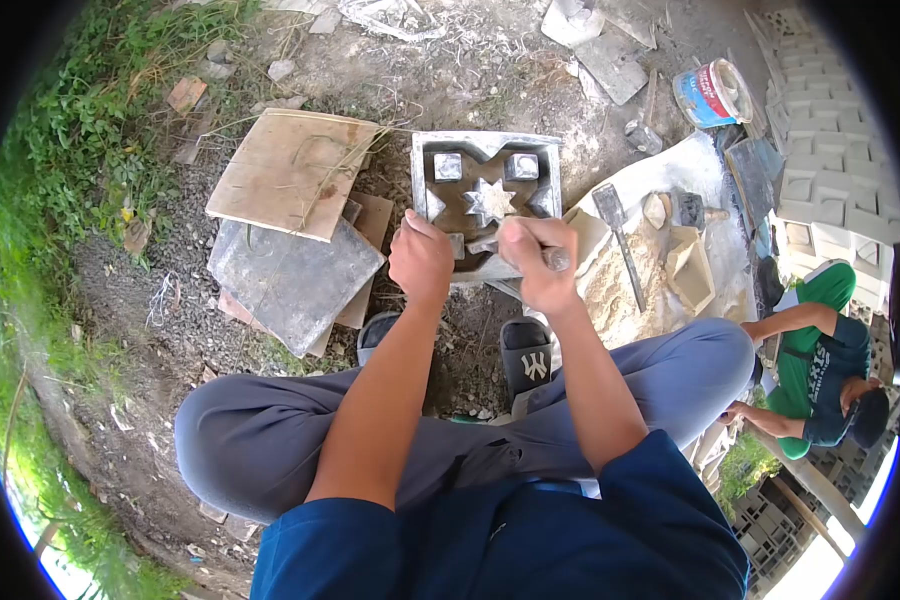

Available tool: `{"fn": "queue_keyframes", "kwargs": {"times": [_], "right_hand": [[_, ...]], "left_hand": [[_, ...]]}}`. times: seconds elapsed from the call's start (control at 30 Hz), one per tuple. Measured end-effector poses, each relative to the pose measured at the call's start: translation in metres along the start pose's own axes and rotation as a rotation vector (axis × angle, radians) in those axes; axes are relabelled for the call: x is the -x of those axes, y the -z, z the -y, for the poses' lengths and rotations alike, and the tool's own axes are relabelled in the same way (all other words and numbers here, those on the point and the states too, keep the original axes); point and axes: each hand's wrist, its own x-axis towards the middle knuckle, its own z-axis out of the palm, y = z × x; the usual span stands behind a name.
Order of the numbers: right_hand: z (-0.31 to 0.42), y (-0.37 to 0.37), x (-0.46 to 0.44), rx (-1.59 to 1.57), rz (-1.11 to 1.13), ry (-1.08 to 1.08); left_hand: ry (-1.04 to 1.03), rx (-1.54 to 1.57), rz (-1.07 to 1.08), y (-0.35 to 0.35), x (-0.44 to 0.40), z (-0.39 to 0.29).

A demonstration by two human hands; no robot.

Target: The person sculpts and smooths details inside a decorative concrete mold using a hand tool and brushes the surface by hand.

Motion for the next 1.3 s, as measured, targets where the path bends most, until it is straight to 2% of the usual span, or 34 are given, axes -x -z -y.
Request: {"fn": "queue_keyframes", "kwargs": {"times": [0.13, 0.23, 0.27, 0.37, 0.43, 0.47, 0.57, 0.63, 0.67, 0.77, 0.8, 0.9, 0.97, 1.03, 1.07, 1.17, 1.3], "right_hand": [[0.019, 0.008, 0.004, -0.07, 0.044, 0.076], [0.003, 0.006, 0.001, 0.067, 0.076, -0.075], [0.0, 0.0, 0.001, 0.098, 0.017, -0.012], [0.024, 0.009, 0.004, -0.011, 0.057, 0.081], [0.018, 0.005, 0.004, 0.007, 0.113, 0.035], [0.002, -0.007, 0.004, -0.004, -0.013, 0.047], [0.019, 0.015, -0.007, -0.005, 0.052, -0.023], [0.029, 0.021, -0.001, 0.057, 0.218, 0.107], [0.026, 0.017, -0.001, 0.041, 0.203, 0.04], [0.034, 0.009, -0.005, 0.054, 0.165, 0.066], [0.036, 0.014, -0.002, 0.08, 0.185, 0.134], [0.027, 0.021, 0.002, 0.036, 0.216, 0.031], [0.022, 0.018, -0.004, 0.058, 0.188, 0.063], [0.025, 0.02, -0.001, -0.079, 0.218, 0.078], [0.025, 0.015, 0.003, -0.224, 0.15, 0.139], [0.003, 0.015, 0.002, -0.226, 0.158, -0.017], [0.024, 0.01, 0.005, -0.246, 0.142, 0.106]], "left_hand": [[-0.012, 0.019, -0.005, 0.001, -0.005, -0.01], [0.018, 0.021, 0.031, 0.002, 0.001, -0.006], [0.023, 0.024, 0.024, 0.003, 0.002, -0.008], [0.007, 0.015, 0.013, -0.001, -0.005, -0.003], [0.002, -0.008, 0.026, -0.001, -0.004, -0.004], [-0.008, -0.005, -0.006, -0.002, -0.003, -0.005], [-0.018, 0.029, -0.021, -0.005, -0.004, -0.004], [-0.001, 0.018, 0.003, 0.0, -0.003, -0.002], [0.001, 0.011, 0.009, 0.002, -0.002, -0.003], [-0.013, 0.036, 0.006, -0.001, -0.004, -0.012], [-0.015, 0.04, 0.004, 0.0, -0.005, -0.01], [-0.002, 0.03, 0.002, 0.002, 0.001, -0.002], [-0.012, 0.041, 0.003, 0.002, -0.002, -0.008], [-0.011, 0.033, 0.006, 0.003, -0.004, -0.01], [-0.015, 0.031, 0.002, 0.003, -0.004, -0.009], [-0.004, 0.037, 0.007, 0.0, 0.0, -0.005], [-0.001, 0.02, 0.026, 0.002, -0.005, -0.004]]}}
